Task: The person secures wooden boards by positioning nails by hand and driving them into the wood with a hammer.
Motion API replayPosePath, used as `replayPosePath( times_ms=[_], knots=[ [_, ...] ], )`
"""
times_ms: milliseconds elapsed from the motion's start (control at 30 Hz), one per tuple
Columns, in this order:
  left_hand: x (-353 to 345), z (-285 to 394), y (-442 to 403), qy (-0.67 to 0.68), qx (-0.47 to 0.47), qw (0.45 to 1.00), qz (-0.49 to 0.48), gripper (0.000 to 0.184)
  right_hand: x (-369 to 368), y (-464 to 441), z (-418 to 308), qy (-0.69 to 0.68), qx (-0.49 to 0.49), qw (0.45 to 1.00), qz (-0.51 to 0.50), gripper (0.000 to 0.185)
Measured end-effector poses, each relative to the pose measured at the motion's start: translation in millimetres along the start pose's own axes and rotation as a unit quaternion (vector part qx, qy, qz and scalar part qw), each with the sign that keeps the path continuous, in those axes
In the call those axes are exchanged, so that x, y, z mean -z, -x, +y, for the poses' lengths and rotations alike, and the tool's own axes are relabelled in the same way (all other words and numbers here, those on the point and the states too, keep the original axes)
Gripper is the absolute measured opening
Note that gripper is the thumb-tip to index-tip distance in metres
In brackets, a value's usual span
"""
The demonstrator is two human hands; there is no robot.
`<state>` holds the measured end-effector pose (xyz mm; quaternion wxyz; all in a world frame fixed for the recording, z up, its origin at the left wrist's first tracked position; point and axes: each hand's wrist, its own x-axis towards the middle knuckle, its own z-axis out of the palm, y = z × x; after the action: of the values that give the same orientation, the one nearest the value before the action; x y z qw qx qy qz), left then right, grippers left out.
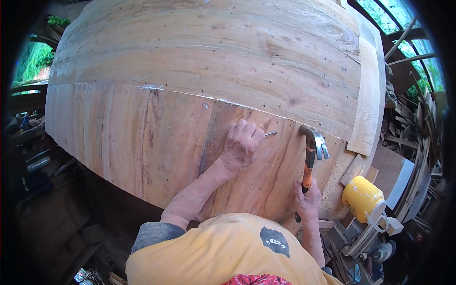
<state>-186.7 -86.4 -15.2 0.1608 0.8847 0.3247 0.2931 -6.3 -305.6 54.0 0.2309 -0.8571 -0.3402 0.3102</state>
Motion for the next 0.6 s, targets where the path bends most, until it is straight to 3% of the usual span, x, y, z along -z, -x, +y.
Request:
replayPosePath(
  times_ms=[167, 333, 400, 600],
  knots=[
    [16.7, -18.1, -27.3, -0.032, 0.008, 0.999, -0.003, 0.009, 0.5, -0.9, -3.2, 0.004, -0.004, 1.000, -0.001, 0.023],
    [6.1, -88.6, -82.3, -0.043, 0.017, 0.996, 0.082, 0.004, -0.3, -1.5, 2.7, -0.002, -0.010, 1.000, -0.006, 0.023],
    [-9.9, -123.8, -106.6, -0.059, -0.061, 0.983, 0.165, 0.006, 0.0, -1.8, -1.4, -0.014, -0.022, 1.000, -0.007, 0.023],
    [4.0, -115.9, -138.9, -0.149, 0.065, 0.986, 0.027, 0.012, -1.0, -2.0, 6.6, -0.012, -0.003, 1.000, -0.008, 0.024]
  ],
)
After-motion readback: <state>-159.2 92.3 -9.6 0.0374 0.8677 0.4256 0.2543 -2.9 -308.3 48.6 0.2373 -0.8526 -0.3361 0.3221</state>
